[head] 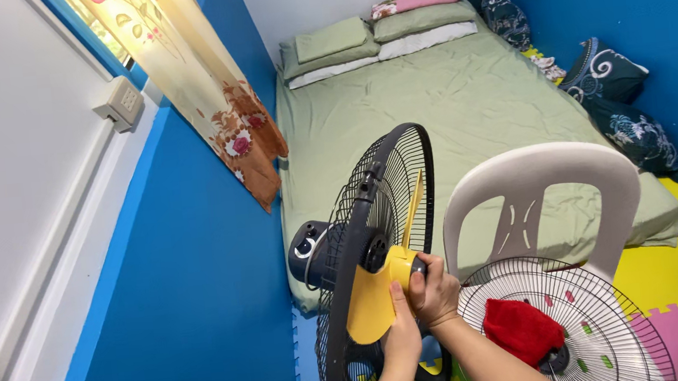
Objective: The person disassembles a standing fan by first removing the front grille, then unscrewing the central nut to detach the fan blades, and finally removing the rear grille. The components are placed on a nearby chair.
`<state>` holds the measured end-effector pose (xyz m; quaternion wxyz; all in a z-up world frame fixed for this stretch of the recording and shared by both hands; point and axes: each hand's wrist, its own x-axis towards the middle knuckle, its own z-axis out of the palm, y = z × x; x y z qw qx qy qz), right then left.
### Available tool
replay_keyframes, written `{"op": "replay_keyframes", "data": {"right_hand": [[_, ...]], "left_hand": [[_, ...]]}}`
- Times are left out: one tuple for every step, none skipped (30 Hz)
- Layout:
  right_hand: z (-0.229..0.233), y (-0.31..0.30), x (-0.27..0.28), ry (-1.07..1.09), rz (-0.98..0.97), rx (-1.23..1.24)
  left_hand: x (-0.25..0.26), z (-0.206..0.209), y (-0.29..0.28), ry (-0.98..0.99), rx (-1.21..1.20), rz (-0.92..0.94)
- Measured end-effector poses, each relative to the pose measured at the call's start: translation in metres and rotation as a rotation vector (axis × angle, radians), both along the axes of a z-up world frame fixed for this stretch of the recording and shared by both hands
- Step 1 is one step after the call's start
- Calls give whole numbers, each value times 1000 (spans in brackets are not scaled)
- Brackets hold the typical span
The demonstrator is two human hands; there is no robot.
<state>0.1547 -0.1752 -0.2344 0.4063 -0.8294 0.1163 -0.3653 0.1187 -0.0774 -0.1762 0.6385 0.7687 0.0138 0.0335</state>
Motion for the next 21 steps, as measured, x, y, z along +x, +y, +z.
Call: {"op": "replay_keyframes", "data": {"right_hand": [[-2,2,-1,21,-19,24],[-2,5,-2,19,-60,74],[-2,9,-2,18,-101,124],[-1,12,-1,14,-148,174],[2,13,0,81,-114,244],[5,11,-1,149,-83,314],[9,9,-2,215,-51,384],[13,4,-1,254,42,655],[19,-4,1,288,138,926],[27,-11,3,311,243,1193],[34,-22,-2,506,253,1108],[41,-36,-13,700,262,1017],[49,-45,-23,890,268,920],[55,-46,-31,665,293,789],[61,-46,-43,440,313,657],[67,-44,-50,218,329,523],[72,-42,-55,98,386,350],[77,-41,-64,-22,440,176],[81,-39,-68,-141,492,2],[85,-34,-68,-92,463,-2],[87,-31,-68,-43,434,-5]], "left_hand": [[0,-4,-1,23,18,7],[0,-8,-3,46,36,9],[0,-12,-4,70,54,12],[1,-14,-5,72,27,0],[2,-16,-5,74,0,-11],[1,-17,-5,77,-27,-25],[1,-17,-4,56,2,-13],[-2,-18,-3,38,29,1],[-4,-17,-2,19,56,15],[-4,-15,-2,38,39,11],[-5,-12,-2,58,23,8],[-7,-10,-2,78,7,8],[-9,-7,-2,69,4,10],[-9,-4,-1,58,1,19],[-9,-1,-1,47,-1,27],[-10,1,0,48,-20,24],[-11,2,1,49,-39,21],[-10,3,1,49,-58,16],[-10,3,2,73,-60,5],[-10,3,3,98,-61,-8],[-9,2,4,122,-63,-21]]}}
